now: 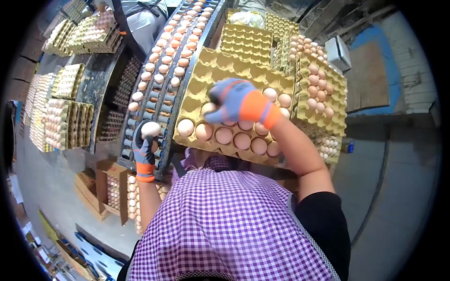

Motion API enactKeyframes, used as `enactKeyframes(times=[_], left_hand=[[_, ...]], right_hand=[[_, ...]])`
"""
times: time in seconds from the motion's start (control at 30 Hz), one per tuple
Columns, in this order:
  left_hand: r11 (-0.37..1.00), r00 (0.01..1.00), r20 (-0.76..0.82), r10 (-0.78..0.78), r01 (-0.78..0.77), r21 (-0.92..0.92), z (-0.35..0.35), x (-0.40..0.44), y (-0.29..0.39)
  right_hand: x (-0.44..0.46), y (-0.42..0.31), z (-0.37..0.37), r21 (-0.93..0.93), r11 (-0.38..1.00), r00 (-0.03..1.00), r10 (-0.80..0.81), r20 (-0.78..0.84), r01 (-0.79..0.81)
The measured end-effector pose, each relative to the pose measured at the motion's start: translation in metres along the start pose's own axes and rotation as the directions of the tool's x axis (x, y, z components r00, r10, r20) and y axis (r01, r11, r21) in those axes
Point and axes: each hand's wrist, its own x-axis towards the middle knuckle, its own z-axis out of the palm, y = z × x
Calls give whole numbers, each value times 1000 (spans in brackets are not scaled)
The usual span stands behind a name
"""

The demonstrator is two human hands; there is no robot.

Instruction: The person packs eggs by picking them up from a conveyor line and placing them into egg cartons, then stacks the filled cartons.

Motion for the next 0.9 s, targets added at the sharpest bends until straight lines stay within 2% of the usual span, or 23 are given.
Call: enactKeyframes(times=[0.03, 0.07, 0.1, 0.13, 0.17, 0.2, 0.23, 0.27, 0.3, 0.37, 0.4, 0.43, 0.5, 0.53, 0.6, 0.63, 0.67, 0.7, 0.73, 0.77, 0.8, 0.83, 0.9], left_hand=[[997, 999, -23, -37, 36, -69, -8, -6, -8], [987, 998, -13, -56, 53, -150, -15, -9, -13], [987, 998, -34, -53, 47, -151, -23, -13, -26], [969, 993, -26, -117, 109, -220, -32, -18, -42], [945, 983, -7, -183, 174, -275, -36, -21, -46], [925, 973, -22, -231, 212, -315, -35, -23, -50], [905, 961, -42, -273, 241, -351, -33, -23, -54], [921, 964, -59, -258, 227, -316, -32, -22, -58], [926, 961, -75, -266, 233, -296, -28, -17, -58], [916, 944, -98, -315, 276, -291, -27, -13, -69], [926, 941, -132, -312, 270, -263, -20, -12, -63], [934, 936, -166, -309, 266, -241, -16, -11, -58], [935, 939, -180, -292, 241, -260, -23, -13, -74], [943, 934, -220, -283, 229, -242, -26, -14, -79], [955, 901, -345, -263, 191, -229, -36, -25, -133], [913, 882, -329, -338, 222, -343, -36, -28, -120], [962, 911, -338, -238, 174, -209, -43, -27, -110], [966, 882, -394, -257, 245, -82, -50, -27, -111], [957, 877, -409, -252, 161, -242, -51, -28, -117], [983, 879, -447, -167, 185, -3, -58, -29, -138], [950, 866, -460, -193, 282, 133, -63, -31, -140], [945, 862, -485, -149, 269, 187, -64, -26, -153], [916, 893, -414, -174, 301, 264, -78, -12, -129]], right_hand=[[-9, 17, -4, 328, 944, 998, 56, -13, -48], [-23, 34, -12, 612, 788, 996, 89, -16, -61], [-36, 47, -19, 832, 551, 993, 122, -6, -62], [-47, 50, -18, 978, 205, 987, 161, -5, -28], [-51, 46, -23, 992, 124, 985, 173, -8, -14], [-45, 44, -21, 889, 456, 974, 213, -81, -26], [-35, 42, -20, 681, 731, 962, 215, -166, -46], [-29, 37, -20, 360, 932, 978, 113, -176, -43], [-22, 24, -23, -81, 986, 987, 143, -68, -149], [-6, -15, -24, -443, 857, 958, 286, -15, -263], [-2, -15, -25, -501, 843, 971, 238, 16, -198], [2, -18, -24, -501, 850, 978, 205, 33, -161], [7, -25, -23, -660, 730, 947, 308, 88, -176], [7, -25, -22, -691, 708, 953, 287, 93, -146], [1, -6, -25, -654, 756, 995, 61, 82, 8], [-4, 21, -31, -604, 780, 984, -174, 40, 163], [11, 11, -46, -536, 839, 994, -42, 98, 88], [24, 1, -60, -454, 888, 997, -52, 52, 70], [43, -13, -76, -409, 910, 996, -43, 74, 69], [63, -26, -86, -369, 928, 994, -11, 108, 51], [89, -40, -85, -355, 921, 986, -127, 110, 158], [115, -54, -83, -344, 907, 969, -219, 111, 244], [174, -59, -43, -240, 895, 927, -364, 91, 375]])
